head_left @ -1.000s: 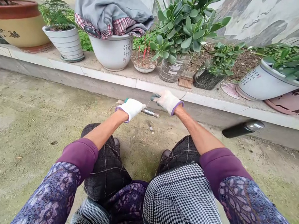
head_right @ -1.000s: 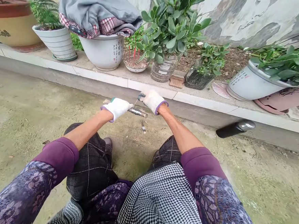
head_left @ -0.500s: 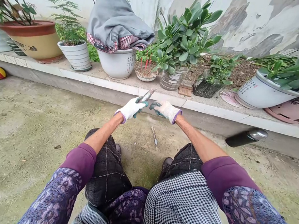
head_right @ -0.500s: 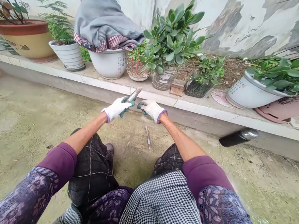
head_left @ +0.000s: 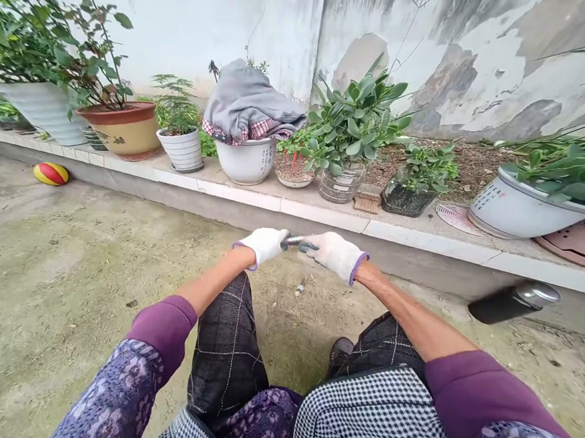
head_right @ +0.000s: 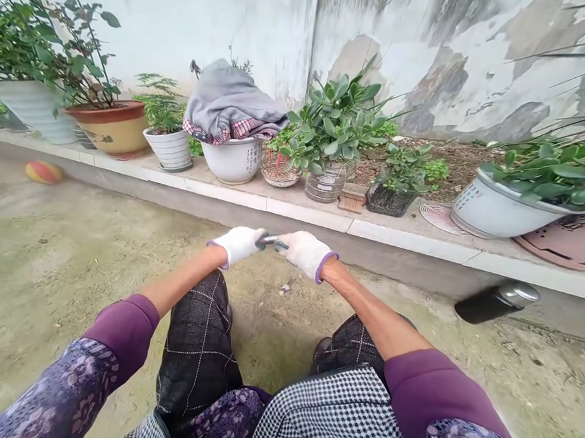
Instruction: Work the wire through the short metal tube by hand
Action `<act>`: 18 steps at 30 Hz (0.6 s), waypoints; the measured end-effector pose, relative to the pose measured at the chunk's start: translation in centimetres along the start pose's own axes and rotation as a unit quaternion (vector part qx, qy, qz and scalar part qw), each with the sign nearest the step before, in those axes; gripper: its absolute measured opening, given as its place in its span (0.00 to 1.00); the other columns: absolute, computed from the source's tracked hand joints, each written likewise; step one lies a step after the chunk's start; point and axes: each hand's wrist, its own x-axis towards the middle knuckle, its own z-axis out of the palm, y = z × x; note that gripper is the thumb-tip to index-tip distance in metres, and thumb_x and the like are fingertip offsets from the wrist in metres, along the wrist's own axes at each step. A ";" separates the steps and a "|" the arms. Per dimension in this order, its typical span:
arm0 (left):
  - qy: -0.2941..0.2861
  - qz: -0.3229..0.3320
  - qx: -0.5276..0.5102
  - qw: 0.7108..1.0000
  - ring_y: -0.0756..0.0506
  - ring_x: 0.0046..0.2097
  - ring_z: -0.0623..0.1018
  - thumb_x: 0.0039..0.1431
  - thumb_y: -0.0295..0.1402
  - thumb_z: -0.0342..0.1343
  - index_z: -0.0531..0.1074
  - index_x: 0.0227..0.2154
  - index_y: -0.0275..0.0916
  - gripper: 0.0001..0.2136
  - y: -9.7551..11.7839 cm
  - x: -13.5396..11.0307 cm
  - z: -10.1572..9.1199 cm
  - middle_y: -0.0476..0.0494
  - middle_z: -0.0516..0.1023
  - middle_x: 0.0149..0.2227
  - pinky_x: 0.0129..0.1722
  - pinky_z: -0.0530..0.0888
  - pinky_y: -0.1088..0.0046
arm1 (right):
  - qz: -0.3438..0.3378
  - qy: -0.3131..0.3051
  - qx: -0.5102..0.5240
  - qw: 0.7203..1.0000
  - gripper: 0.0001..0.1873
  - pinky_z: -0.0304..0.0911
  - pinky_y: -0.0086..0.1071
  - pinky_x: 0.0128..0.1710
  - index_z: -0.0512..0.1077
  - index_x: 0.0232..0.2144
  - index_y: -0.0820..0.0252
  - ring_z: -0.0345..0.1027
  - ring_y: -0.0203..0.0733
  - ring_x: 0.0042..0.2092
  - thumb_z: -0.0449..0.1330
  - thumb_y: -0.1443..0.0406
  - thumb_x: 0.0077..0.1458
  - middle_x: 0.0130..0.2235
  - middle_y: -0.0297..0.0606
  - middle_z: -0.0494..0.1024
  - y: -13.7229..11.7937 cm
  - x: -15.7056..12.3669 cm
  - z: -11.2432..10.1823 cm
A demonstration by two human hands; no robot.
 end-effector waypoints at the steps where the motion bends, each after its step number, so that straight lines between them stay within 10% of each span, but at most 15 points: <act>1: -0.024 0.029 0.058 0.998 0.38 0.39 0.81 0.62 0.34 0.52 0.74 0.48 0.39 0.14 0.7 -0.2 0.2 0.35 0.82 0.38 0.39 0.75 0.64 | 0.001 -0.003 -0.006 1.000 0.14 0.55 0.30 0.33 0.79 0.43 0.59 0.70 0.41 0.35 0.54 0.63 0.62 0.39 0.41 0.82 0.3 -0.2 0.0; 10: -0.013 0.076 0.083 0.994 0.39 0.42 0.82 0.63 0.37 0.50 0.73 0.53 0.45 0.17 5.1 1.1 0.5 0.38 0.83 0.42 0.40 0.75 0.67 | 0.080 0.099 0.094 0.987 0.14 0.61 0.28 0.43 0.79 0.40 0.61 0.72 0.42 0.43 0.54 0.68 0.59 0.43 0.42 0.82 5.3 -0.7 0.8; 18: 0.024 0.070 0.061 0.995 0.38 0.45 0.82 0.63 0.34 0.52 0.77 0.47 0.40 0.14 7.4 3.1 0.8 0.36 0.82 0.42 0.44 0.76 0.65 | 0.135 0.056 -0.019 0.989 0.18 0.58 0.32 0.37 0.75 0.47 0.58 0.74 0.46 0.43 0.49 0.59 0.66 0.43 0.46 0.82 5.1 -0.7 0.6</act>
